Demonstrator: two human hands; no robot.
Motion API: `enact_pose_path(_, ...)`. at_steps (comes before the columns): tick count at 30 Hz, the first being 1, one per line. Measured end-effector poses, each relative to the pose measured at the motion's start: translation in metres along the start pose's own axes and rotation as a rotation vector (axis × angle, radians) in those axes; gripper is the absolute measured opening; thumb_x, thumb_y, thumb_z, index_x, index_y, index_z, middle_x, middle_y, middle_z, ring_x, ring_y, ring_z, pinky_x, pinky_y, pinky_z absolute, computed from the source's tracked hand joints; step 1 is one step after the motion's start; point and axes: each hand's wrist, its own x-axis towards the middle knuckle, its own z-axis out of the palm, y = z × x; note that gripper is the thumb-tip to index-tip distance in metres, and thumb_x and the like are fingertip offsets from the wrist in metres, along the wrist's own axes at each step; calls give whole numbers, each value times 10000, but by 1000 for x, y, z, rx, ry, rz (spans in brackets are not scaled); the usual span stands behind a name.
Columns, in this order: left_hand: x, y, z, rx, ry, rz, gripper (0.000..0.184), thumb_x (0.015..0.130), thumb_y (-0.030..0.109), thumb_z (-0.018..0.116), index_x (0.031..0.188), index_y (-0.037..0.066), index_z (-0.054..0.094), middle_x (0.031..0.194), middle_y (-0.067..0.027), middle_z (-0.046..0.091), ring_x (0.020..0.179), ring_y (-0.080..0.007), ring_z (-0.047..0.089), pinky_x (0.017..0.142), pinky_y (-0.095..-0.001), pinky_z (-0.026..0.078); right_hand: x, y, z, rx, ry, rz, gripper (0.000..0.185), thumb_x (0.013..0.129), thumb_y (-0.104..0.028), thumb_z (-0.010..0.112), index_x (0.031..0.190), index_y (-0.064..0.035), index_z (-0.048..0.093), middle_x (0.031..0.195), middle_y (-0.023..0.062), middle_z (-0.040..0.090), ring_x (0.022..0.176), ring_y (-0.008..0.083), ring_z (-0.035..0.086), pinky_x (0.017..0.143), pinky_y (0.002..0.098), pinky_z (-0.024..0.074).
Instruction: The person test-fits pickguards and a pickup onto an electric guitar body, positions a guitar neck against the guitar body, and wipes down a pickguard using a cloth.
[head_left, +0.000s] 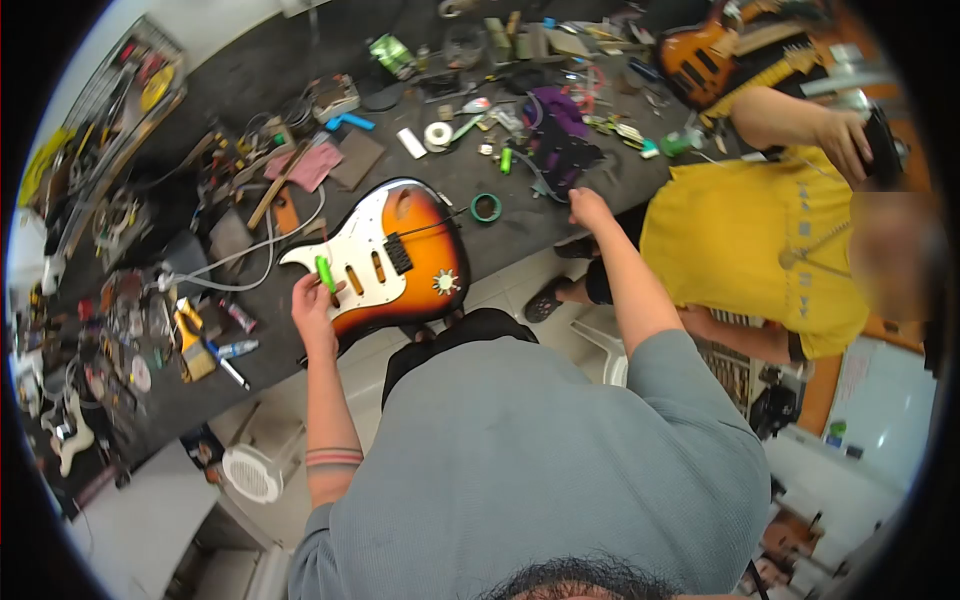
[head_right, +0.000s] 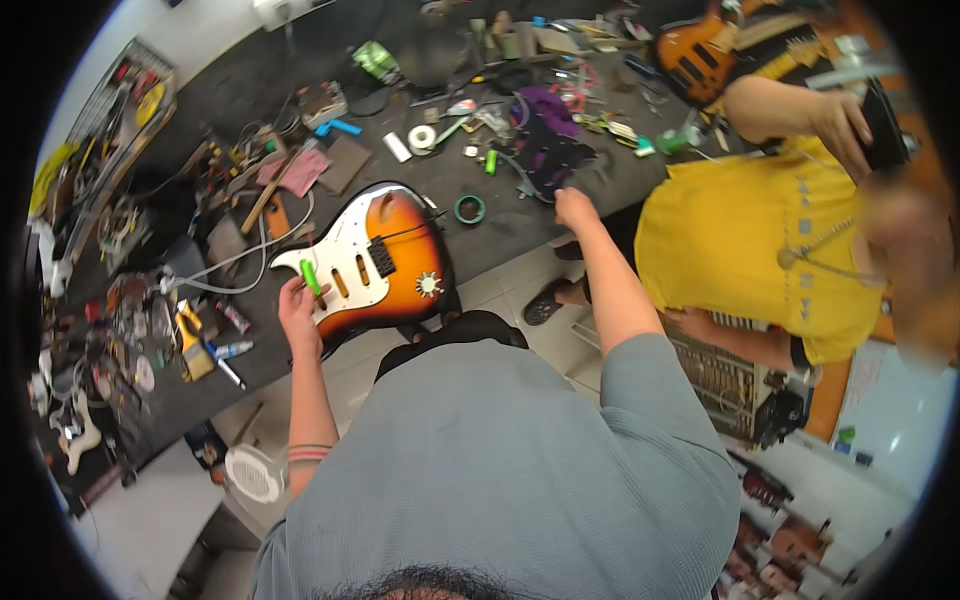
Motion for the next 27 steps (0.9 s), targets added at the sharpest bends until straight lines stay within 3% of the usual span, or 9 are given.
enact_pose_path(2,-2,2,-6,-32,-15,-12,294,1084,9,585,1371,-43,550,1216,-161,712,1105,-334,778,959,-373,570,-39,-29,-20,53,-122,72,426,1085,-358,573,1202,25,717,1086,268,781,1042,439,754,963,537,566)
enact_pose_path(5,-4,12,-10,-33,-9,34,274,1095,37,602,1356,-30,555,1197,-148,729,1107,-318,779,916,-334,536,-8,15,-24,-227,184,-193,427,1078,-345,563,1232,15,734,1110,250,781,1097,448,732,990,515,559)
enact_pose_path(11,-21,48,19,-260,60,162,280,1106,76,615,1360,-20,550,1198,-139,715,1108,-289,753,976,-375,543,64,28,-156,-42,699,-94,431,1062,-383,576,1110,9,748,1122,282,766,1101,496,714,966,554,563)
enact_pose_path(15,-41,70,60,-308,88,228,305,1114,86,609,1392,-17,538,1238,-137,696,1095,-264,713,1042,-443,545,112,9,-253,526,863,-168,254,1066,-116,569,1255,23,665,801,109,725,613,208,718,520,356,543)
enact_pose_path(18,-53,74,109,-337,144,250,308,1117,90,599,1405,-4,539,1254,-126,686,1127,-259,691,1046,-443,537,208,38,-331,290,1163,-54,306,999,-152,588,1190,54,710,1122,289,769,1110,425,733,1022,470,553)
enact_pose_path(22,-67,57,185,-390,185,264,340,1120,92,586,1451,37,533,1329,-143,681,1141,-256,675,1125,-474,493,275,43,-391,452,1196,327,503,970,-308,615,1142,147,742,1231,339,745,1159,473,738,1011,536,580)
enact_pose_path(24,-70,32,212,-389,195,257,358,1118,98,592,1469,64,531,1358,-159,686,1120,-255,670,1190,-482,450,302,55,-410,681,1204,415,407,964,-204,649,1149,148,738,1227,324,754,1131,433,764,949,515,625)
enact_pose_path(25,-71,24,225,-380,188,252,358,1117,104,597,1468,66,533,1351,-159,689,1111,-254,669,1189,-484,450,299,50,-412,666,1185,455,402,859,-59,814,1170,171,709,1168,266,779,977,349,812,781,474,694)
enact_pose_path(27,-70,19,257,-364,172,252,359,1115,116,607,1465,72,535,1335,-158,695,1093,-254,666,1187,-487,450,346,85,-423,754,1286,446,334,936,-56,687,1183,168,693,1197,323,760,1089,409,784,903,499,656)
